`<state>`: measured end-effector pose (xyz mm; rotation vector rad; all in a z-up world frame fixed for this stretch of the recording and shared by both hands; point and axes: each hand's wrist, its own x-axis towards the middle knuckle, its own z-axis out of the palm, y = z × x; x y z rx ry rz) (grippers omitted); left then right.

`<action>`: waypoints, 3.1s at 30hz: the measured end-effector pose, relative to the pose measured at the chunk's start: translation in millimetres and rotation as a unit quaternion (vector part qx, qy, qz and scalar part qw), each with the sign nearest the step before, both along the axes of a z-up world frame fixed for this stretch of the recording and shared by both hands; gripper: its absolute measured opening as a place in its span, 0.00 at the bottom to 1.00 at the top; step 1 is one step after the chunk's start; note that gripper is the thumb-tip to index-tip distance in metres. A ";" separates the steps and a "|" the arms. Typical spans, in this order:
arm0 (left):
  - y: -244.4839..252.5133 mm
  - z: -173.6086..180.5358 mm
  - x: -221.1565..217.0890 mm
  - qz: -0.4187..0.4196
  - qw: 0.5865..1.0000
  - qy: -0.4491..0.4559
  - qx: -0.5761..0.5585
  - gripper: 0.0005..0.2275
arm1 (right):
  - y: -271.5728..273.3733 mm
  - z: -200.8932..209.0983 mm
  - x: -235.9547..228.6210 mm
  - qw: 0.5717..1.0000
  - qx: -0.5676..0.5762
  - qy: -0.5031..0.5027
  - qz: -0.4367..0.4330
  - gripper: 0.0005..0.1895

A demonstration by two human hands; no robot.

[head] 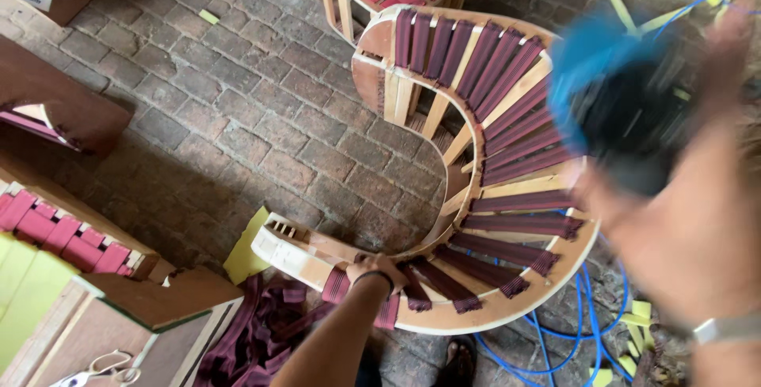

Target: The person weaves maroon fabric strips into the frame of a wooden chair seat. They use a pneumatic staple gun to secure the strips and scissors to trim excess material. The person works on a single chair, progressively filling the seat area with woven fabric.

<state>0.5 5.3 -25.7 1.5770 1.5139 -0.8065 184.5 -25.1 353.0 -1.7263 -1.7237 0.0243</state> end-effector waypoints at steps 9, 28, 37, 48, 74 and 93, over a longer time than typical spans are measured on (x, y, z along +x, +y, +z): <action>34.5 -193.2 3.5 -0.064 0.973 -0.218 0.045 0.13 | -156.1 -254.5 -70.0 0.792 -0.414 0.396 -0.212 0.20; -101.7 75.8 -46.6 0.518 0.733 -0.440 -0.036 0.10 | -170.0 -300.6 -82.3 0.755 -0.419 0.411 -0.290 0.11; -180.0 -27.8 -76.0 0.378 0.722 -0.571 0.099 0.12 | -177.0 -311.0 -96.5 0.786 -0.355 0.403 -0.307 0.13; -187.5 -142.3 -91.0 0.400 0.665 -0.620 -0.119 0.20 | -197.3 -313.7 -144.6 0.844 -0.407 0.260 -0.233 0.15; -151.9 -141.2 -113.2 0.027 0.833 -0.534 0.142 0.06 | -151.3 -299.0 -220.3 0.847 -0.418 0.197 -0.262 0.22; -142.3 -87.4 -121.4 0.134 0.847 -0.512 0.058 0.07 | -180.6 -315.6 -193.2 0.879 -0.361 0.203 -0.236 0.16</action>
